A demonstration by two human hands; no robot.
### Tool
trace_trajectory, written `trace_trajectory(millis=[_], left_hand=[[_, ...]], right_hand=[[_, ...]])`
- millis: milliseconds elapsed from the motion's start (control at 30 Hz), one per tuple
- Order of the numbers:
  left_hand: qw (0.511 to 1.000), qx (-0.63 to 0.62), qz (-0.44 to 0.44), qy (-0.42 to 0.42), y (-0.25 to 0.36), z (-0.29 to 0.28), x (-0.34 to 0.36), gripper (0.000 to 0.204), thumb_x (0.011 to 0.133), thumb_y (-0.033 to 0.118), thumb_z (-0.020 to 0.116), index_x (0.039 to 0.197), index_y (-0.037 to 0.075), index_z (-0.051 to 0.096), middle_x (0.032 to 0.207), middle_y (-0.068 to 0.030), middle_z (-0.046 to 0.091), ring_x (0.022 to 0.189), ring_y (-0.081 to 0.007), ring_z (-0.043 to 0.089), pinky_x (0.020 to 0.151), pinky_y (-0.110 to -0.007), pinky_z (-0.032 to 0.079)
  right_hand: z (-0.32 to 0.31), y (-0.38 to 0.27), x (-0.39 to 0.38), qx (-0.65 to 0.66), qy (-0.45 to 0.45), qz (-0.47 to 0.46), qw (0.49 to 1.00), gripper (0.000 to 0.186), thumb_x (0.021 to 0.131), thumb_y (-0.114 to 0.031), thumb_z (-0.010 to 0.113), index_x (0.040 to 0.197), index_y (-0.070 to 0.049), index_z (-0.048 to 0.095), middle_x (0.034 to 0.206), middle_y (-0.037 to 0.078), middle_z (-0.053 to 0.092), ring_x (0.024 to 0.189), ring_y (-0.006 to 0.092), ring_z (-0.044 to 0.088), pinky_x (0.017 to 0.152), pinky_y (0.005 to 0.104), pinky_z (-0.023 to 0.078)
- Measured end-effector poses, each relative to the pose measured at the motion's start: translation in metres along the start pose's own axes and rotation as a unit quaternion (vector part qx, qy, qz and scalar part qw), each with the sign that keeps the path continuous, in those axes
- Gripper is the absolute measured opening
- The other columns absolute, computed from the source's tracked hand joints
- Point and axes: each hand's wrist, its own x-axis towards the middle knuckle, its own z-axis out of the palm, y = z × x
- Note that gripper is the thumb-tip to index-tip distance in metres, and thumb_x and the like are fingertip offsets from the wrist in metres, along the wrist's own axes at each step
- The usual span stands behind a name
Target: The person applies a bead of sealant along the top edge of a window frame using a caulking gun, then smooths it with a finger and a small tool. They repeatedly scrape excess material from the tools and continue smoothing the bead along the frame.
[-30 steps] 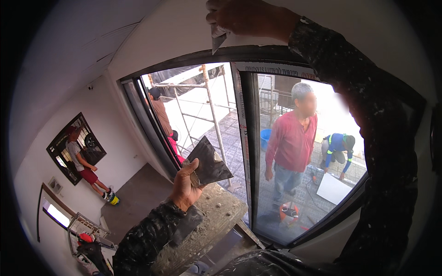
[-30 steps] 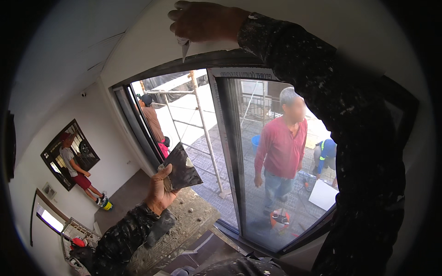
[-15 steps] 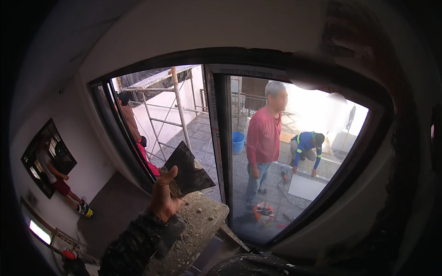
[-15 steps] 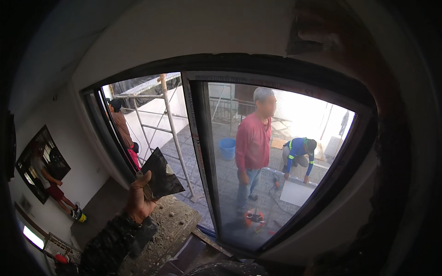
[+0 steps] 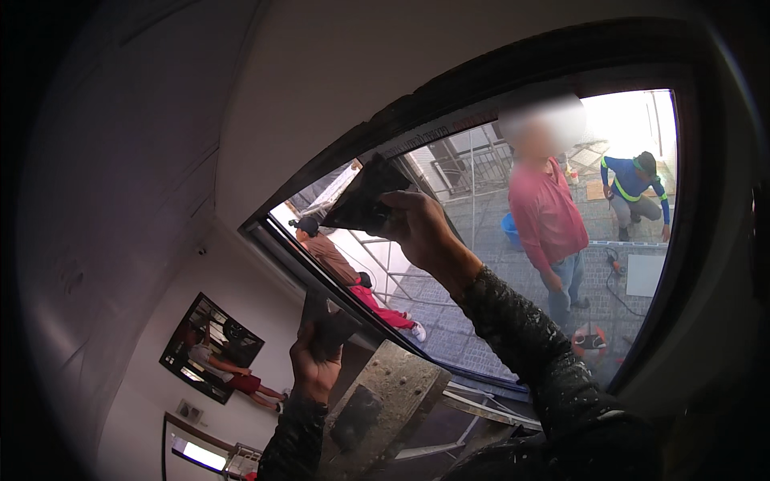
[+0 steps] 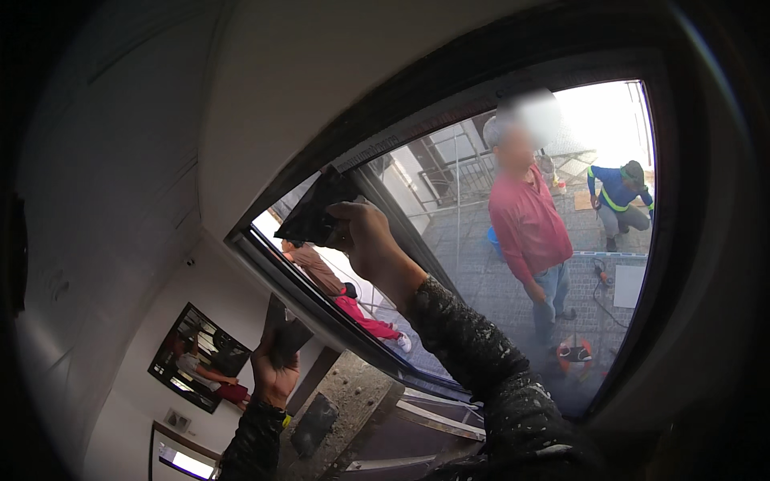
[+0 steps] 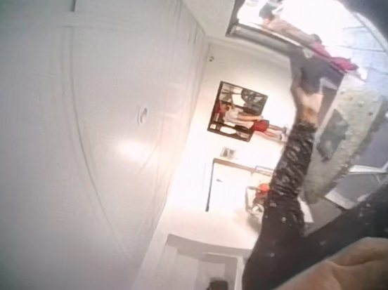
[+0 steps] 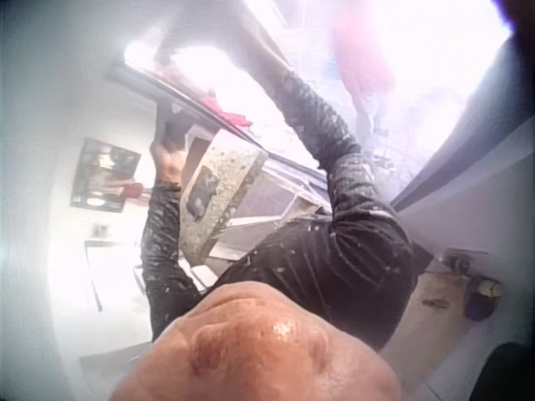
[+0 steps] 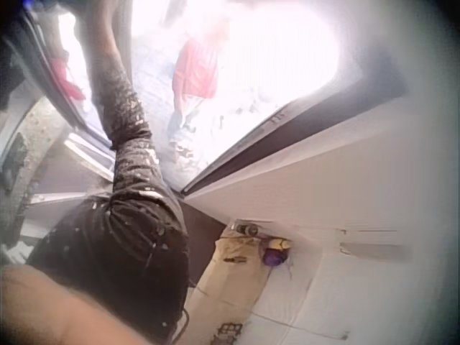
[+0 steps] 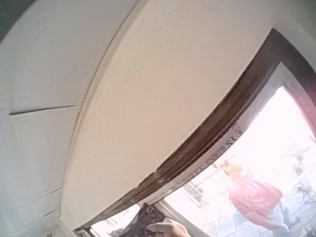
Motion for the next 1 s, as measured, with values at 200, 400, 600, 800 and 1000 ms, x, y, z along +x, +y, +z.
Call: trace_trajectory(millis=[200,400,600,800,1000], left_hand=[[0.996,0.029,0.051,0.073,0.030,-0.019,-0.032,0.029,0.099,0.020,0.062,0.125,0.006,0.065,0.111,-0.0110,0.074,0.097,-0.0213,0.073,0.081,-0.035,0.063],[0.996,0.001,0.044,0.072,0.028,0.004,-0.053,0.029,0.100,0.017,0.060,0.126,0.004,0.064,0.115,-0.0127,0.073,0.100,-0.0225,0.073,0.083,-0.035,0.063],[0.989,-0.029,0.060,0.133,0.022,0.022,-0.065,0.028,0.103,0.021,0.056,0.120,0.001,0.066,0.109,-0.0146,0.074,0.091,-0.0248,0.075,0.069,-0.035,0.066],[0.995,-0.021,0.020,0.097,0.016,0.016,-0.067,0.029,0.102,0.022,0.056,0.123,0.004,0.066,0.112,-0.0124,0.074,0.099,-0.0233,0.073,0.082,-0.036,0.062],[0.996,-0.029,-0.002,0.086,0.001,0.038,-0.062,0.029,0.102,0.022,0.058,0.122,0.003,0.066,0.105,-0.0109,0.074,0.097,-0.0222,0.073,0.079,-0.035,0.063]], right_hand=[[0.020,-0.006,0.074,0.115,-0.078,0.066,0.988,0.026,0.099,-0.010,0.049,0.121,0.004,0.053,0.116,0.018,0.066,0.107,0.0306,0.068,0.097,0.0470,0.054],[0.016,-0.032,0.081,0.138,-0.195,0.022,0.971,0.028,0.102,-0.017,0.046,0.124,-0.003,0.056,0.117,0.014,0.068,0.104,0.0266,0.069,0.095,0.0454,0.055],[0.006,-0.081,0.050,0.162,-0.176,-0.030,0.970,0.025,0.101,-0.018,0.051,0.119,-0.002,0.057,0.112,0.013,0.068,0.099,0.0248,0.069,0.083,0.0413,0.060],[-0.022,-0.142,-0.005,0.189,-0.291,-0.092,0.933,0.029,0.102,-0.013,0.052,0.117,0.010,0.061,0.111,0.024,0.070,0.101,0.0303,0.070,0.078,0.0338,0.065],[-0.043,-0.118,-0.079,0.147,-0.265,-0.153,0.941,0.030,0.102,-0.013,0.053,0.122,0.009,0.061,0.121,0.023,0.068,0.107,0.0317,0.069,0.091,0.0408,0.060]])
